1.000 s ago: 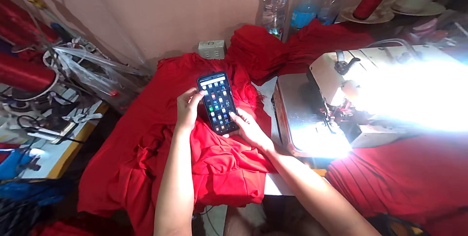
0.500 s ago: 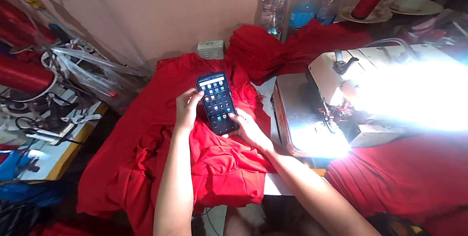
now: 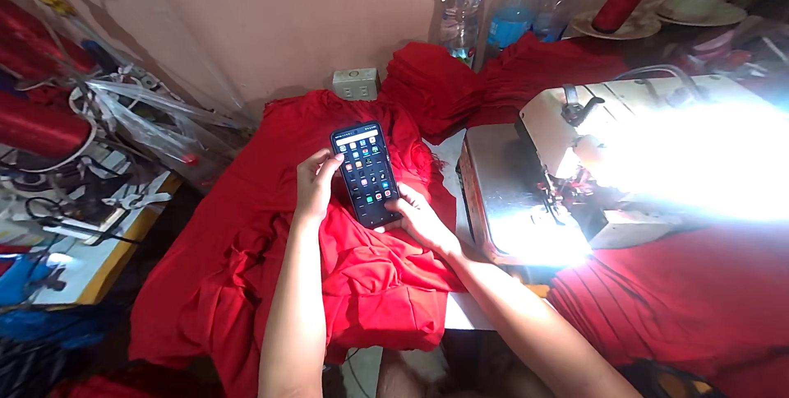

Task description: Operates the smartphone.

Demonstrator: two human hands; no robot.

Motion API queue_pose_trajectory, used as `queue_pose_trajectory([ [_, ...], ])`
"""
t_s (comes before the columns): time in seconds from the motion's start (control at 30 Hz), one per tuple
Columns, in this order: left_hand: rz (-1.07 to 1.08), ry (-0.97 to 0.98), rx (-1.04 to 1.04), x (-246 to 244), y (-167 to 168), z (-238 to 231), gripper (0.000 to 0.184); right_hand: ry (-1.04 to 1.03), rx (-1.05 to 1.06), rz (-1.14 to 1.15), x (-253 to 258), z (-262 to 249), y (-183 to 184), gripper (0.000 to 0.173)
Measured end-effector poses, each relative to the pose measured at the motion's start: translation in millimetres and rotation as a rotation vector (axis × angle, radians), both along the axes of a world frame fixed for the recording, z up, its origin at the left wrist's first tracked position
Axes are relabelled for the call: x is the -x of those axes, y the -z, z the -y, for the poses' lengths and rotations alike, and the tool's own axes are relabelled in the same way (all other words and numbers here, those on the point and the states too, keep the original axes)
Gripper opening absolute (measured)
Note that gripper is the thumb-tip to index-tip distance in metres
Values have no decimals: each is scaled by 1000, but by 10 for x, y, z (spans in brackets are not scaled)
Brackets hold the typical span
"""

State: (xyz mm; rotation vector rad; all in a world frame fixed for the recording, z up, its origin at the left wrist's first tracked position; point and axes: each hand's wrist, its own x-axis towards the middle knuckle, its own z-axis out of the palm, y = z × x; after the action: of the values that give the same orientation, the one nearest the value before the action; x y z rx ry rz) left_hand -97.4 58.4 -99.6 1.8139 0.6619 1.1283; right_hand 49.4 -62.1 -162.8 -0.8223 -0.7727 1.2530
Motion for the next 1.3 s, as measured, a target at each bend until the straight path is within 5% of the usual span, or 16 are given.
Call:
queue_pose_trajectory([
  [0.7,13,-1,-1,-3,2,2,23,10,9,59,0,16,-40,19],
  [0.83,6,-8,-3,-7,-1,5,24,-2,-10,61,-6,22,3,32],
  [1.1,-10,-27,98,30,15,18,53,0,-16,56,1,15,-18,20],
  [1.3,-32,-52,112,23,0,27,56,-3,-11,69,-8,19,4,32],
])
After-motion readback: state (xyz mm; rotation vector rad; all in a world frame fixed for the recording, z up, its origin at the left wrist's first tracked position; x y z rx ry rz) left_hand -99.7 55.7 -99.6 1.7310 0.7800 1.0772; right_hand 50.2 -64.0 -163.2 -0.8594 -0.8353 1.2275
